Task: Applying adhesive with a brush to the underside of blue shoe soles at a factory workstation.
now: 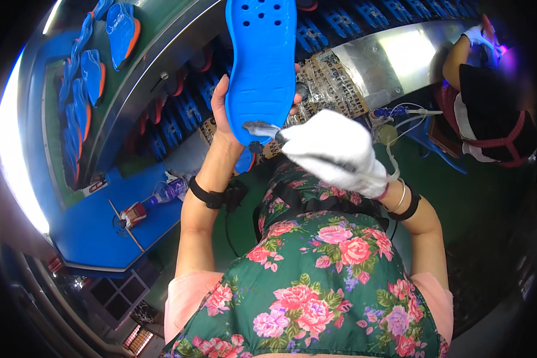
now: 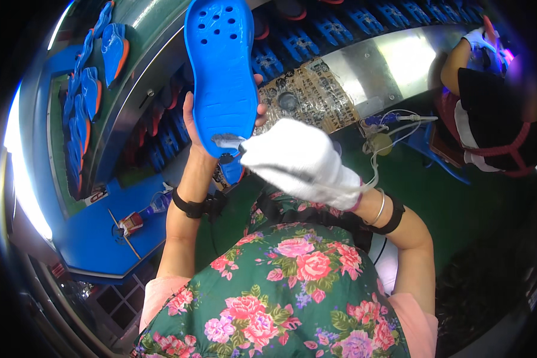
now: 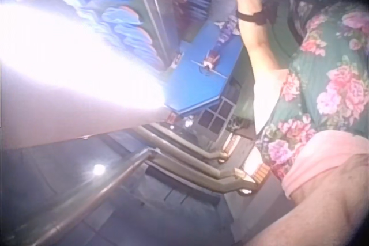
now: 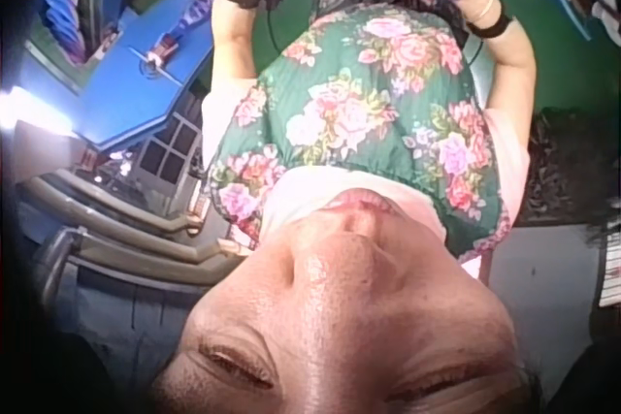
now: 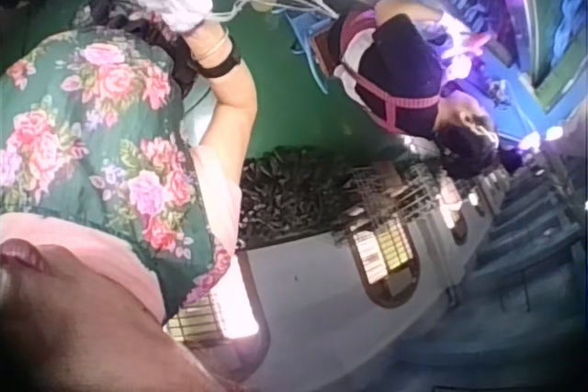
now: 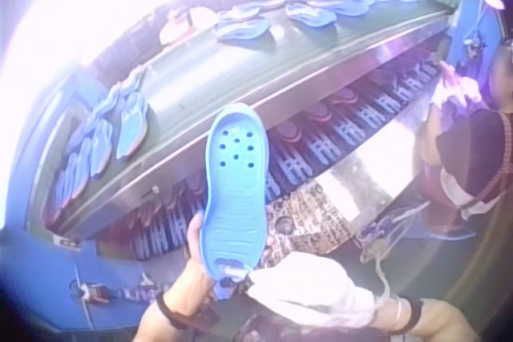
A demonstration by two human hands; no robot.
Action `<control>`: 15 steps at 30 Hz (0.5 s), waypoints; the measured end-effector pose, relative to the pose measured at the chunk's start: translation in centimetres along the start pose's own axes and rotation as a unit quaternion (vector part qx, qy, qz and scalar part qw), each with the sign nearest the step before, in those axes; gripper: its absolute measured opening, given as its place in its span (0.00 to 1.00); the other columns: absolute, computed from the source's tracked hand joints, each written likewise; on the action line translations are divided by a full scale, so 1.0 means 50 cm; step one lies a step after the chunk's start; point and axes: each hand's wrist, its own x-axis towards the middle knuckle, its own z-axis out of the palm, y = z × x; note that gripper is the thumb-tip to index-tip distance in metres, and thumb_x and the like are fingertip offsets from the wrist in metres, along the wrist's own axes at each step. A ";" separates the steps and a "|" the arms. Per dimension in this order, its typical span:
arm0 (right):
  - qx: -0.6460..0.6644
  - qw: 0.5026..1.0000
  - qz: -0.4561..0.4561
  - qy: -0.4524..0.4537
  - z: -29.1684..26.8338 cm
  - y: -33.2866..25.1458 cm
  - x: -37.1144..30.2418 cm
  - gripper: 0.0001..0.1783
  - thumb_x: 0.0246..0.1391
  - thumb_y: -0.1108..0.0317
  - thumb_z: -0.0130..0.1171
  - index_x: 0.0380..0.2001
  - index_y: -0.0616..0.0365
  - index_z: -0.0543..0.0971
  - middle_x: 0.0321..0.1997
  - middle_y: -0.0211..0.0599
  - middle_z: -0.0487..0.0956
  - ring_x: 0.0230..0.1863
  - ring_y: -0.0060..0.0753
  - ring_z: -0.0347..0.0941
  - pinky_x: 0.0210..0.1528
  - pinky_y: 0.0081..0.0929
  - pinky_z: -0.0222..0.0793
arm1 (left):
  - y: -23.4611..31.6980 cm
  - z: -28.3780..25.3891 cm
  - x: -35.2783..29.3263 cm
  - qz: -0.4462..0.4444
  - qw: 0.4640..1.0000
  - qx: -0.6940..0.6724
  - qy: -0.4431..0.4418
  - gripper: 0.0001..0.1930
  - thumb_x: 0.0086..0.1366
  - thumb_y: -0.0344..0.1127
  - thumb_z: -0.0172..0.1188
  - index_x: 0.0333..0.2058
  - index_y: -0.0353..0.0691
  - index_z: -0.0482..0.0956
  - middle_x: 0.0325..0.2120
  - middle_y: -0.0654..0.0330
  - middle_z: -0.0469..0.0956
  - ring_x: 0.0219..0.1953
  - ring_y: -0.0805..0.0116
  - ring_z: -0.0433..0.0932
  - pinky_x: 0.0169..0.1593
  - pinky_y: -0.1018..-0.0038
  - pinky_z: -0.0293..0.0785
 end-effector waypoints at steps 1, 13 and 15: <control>-0.010 0.999 -0.043 -0.030 0.003 -0.007 -0.004 0.14 0.47 0.75 0.73 0.40 0.54 0.87 0.43 0.38 0.87 0.38 0.40 0.83 0.39 0.33 0.78 | 0.004 0.002 -0.001 0.005 1.000 0.003 -0.007 0.63 0.54 0.73 0.63 0.72 0.30 0.47 0.57 0.43 0.70 0.51 0.42 0.75 0.51 0.54 0.78; -0.055 0.990 -0.110 -0.071 -0.002 -0.005 -0.023 0.16 0.50 0.73 0.70 0.45 0.55 0.86 0.46 0.41 0.86 0.40 0.39 0.82 0.40 0.33 0.79 | 0.031 -0.006 -0.006 -0.119 0.992 -0.027 -0.016 0.46 0.63 0.59 0.59 0.70 0.32 0.58 0.63 0.33 0.68 0.59 0.29 0.74 0.62 0.44 0.73; -0.052 0.989 -0.091 -0.104 0.010 -0.014 -0.040 0.17 0.50 0.73 0.69 0.46 0.55 0.85 0.49 0.41 0.85 0.41 0.40 0.82 0.39 0.33 0.79 | 0.034 -0.008 -0.006 -0.131 0.990 0.017 -0.052 0.46 0.62 0.57 0.60 0.70 0.30 0.59 0.63 0.33 0.68 0.59 0.29 0.73 0.63 0.46 0.73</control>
